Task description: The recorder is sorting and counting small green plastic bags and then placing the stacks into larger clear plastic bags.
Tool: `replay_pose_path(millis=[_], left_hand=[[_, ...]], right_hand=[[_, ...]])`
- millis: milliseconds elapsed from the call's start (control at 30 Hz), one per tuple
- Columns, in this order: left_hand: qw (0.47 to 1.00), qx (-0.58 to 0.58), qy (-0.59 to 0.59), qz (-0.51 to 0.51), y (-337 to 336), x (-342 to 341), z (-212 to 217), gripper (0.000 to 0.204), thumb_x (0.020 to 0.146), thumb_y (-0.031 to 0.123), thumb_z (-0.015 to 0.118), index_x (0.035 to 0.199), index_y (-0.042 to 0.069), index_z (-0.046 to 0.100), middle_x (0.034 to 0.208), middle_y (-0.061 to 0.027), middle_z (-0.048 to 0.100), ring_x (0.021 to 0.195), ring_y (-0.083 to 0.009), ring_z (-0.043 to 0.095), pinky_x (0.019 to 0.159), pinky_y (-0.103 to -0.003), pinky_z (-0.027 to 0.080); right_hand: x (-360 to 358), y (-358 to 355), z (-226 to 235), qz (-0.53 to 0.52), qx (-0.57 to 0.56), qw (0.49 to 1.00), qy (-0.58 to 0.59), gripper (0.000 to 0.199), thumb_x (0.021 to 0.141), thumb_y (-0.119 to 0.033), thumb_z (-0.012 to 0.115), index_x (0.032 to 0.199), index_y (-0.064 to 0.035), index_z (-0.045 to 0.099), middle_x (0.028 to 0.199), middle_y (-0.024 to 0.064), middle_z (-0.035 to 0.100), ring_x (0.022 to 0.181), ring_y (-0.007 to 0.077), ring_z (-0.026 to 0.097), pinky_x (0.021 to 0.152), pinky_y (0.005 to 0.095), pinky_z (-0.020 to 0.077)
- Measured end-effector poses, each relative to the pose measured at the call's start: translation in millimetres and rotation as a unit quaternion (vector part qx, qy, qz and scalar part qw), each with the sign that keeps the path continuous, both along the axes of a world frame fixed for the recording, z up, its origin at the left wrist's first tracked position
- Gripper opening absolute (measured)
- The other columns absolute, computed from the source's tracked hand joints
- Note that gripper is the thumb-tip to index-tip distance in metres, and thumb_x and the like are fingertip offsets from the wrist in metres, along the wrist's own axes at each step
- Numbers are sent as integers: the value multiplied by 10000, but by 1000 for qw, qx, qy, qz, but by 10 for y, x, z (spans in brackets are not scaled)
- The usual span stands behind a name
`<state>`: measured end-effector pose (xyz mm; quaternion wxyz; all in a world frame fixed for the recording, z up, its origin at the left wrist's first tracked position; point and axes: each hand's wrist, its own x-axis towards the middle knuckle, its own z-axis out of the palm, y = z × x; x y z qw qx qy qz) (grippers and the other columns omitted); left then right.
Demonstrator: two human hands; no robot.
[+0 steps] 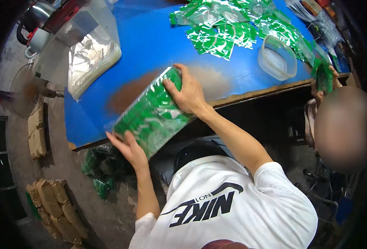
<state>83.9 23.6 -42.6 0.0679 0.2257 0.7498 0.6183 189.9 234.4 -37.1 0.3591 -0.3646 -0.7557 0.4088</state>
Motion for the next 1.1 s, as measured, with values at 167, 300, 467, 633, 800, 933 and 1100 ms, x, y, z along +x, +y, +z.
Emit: replay_pose_path(millis=[167, 300, 467, 633, 800, 933, 1100], left_hand=[[951, 139, -277, 8, -630, 38, -723, 814, 932, 481, 660, 1498, 14, 309, 1533, -138, 353, 1380, -293, 371, 1136, -420, 325], [808, 260, -512, -129, -966, -98, -825, 812, 908, 643, 569, 1485, 102, 388, 1519, -108, 393, 1350, -321, 415, 1121, -509, 366], [780, 320, -535, -44, -2354, -273, -1346, 909, 823, 695, 628, 1500, 140, 383, 1528, -104, 402, 1373, -297, 409, 1128, -481, 380], [817, 401, -339, 237, -3289, -997, -1608, 983, 790, 688, 675, 1515, 110, 346, 1543, -116, 378, 1384, -309, 395, 1128, -482, 381], [658, 525, -533, 83, -2606, -866, -1254, 1030, 774, 622, 737, 1495, 11, 328, 1518, -144, 415, 1351, -321, 448, 1119, -473, 384], [669, 442, -553, -226, -1522, -496, -896, 1016, 792, 692, 654, 1482, 9, 354, 1469, -158, 472, 1350, -323, 454, 1089, -476, 397], [760, 106, -462, -445, -361, 110, -331, 772, 898, 497, 670, 1436, 7, 412, 1400, -206, 522, 1244, -319, 557, 1053, -439, 444]], right_hand=[[-116, -318, 237, 87, 32, 995, -48, 585, 895, -525, 620, 1084, 24, 550, 967, 262, 673, 866, 491, 651, 799, 528, 515], [-194, 17, 429, 393, 9, 919, -18, 631, 935, -525, 594, 1244, 24, 560, 1132, 302, 641, 1085, 449, 623, 952, 493, 482], [27, 2461, 132, 1, 265, 949, -170, 949, 736, -766, 658, 1471, -207, 441, 1466, 253, 444, 1360, 457, 405, 1117, 580, 334], [516, 3148, -312, -102, 203, 877, -423, 1109, 637, -946, 508, 1552, -361, 282, 1578, 221, 275, 1465, 454, 201, 1098, 716, 186], [291, 2622, -227, -103, 177, 889, -411, 1105, 655, -932, 515, 1537, -291, 334, 1539, 276, 310, 1399, 526, 298, 1071, 738, 219], [-15, 1899, -190, -129, 171, 899, -381, 1017, 698, -880, 548, 1511, -291, 387, 1524, 294, 322, 1403, 539, 271, 1092, 719, 182], [-310, 1290, -146, -111, 190, 905, -363, 985, 758, -828, 553, 1535, -268, 323, 1485, 312, 347, 1373, 566, 275, 1062, 762, 147]])
